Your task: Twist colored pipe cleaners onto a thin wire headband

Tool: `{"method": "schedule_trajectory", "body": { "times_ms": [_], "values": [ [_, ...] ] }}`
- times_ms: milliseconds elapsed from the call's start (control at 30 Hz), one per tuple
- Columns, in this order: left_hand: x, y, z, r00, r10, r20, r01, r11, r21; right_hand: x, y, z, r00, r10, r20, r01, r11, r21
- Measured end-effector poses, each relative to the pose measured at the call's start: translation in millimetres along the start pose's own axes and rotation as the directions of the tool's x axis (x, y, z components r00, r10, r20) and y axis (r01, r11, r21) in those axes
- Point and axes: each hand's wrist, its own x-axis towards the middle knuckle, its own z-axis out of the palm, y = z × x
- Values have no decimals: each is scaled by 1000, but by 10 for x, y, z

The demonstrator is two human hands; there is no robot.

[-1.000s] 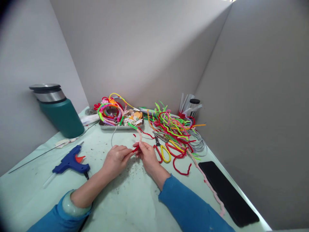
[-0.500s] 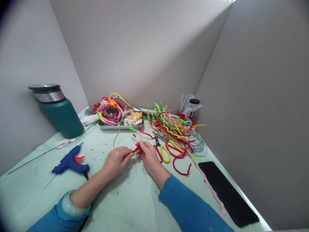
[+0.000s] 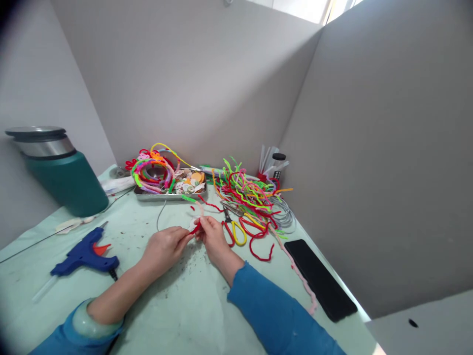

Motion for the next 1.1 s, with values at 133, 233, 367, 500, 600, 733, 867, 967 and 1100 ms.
{"method": "schedule_trajectory", "body": {
  "times_ms": [133,233,367,500,600,733,867,967,1100],
  "values": [
    [3,28,-31,1000,-7,10,8,996,-90,8,-12,0,1000,-3,-28,4,999,47],
    [5,27,-37,1000,6,21,-3,986,-167,15,-16,-11,999,-24,-48,29,995,93],
    [0,-6,-13,1000,12,26,-7,985,-175,14,-31,-3,999,-12,-46,14,998,63],
    [-10,-20,4,1000,-4,27,8,990,-141,-101,-126,1,993,50,-110,-65,989,-131],
    [-18,-12,5,999,7,50,-1,992,-130,-376,-314,-98,980,-10,-198,-81,891,-446],
    [-29,-5,-1,995,15,95,-2,991,-131,-960,-679,-484,903,-401,-158,90,534,-840],
    [-43,-7,-15,993,0,117,15,991,-129,-1424,-886,-1024,742,-619,-256,-163,204,-965],
    [-52,-6,-22,990,0,142,18,992,-126,-1498,-877,-1263,775,-495,-393,-333,209,-920],
    [-56,1,-19,985,8,173,11,994,-109,-1303,-821,-1194,834,-453,-315,-326,55,-944]
  ]
}}
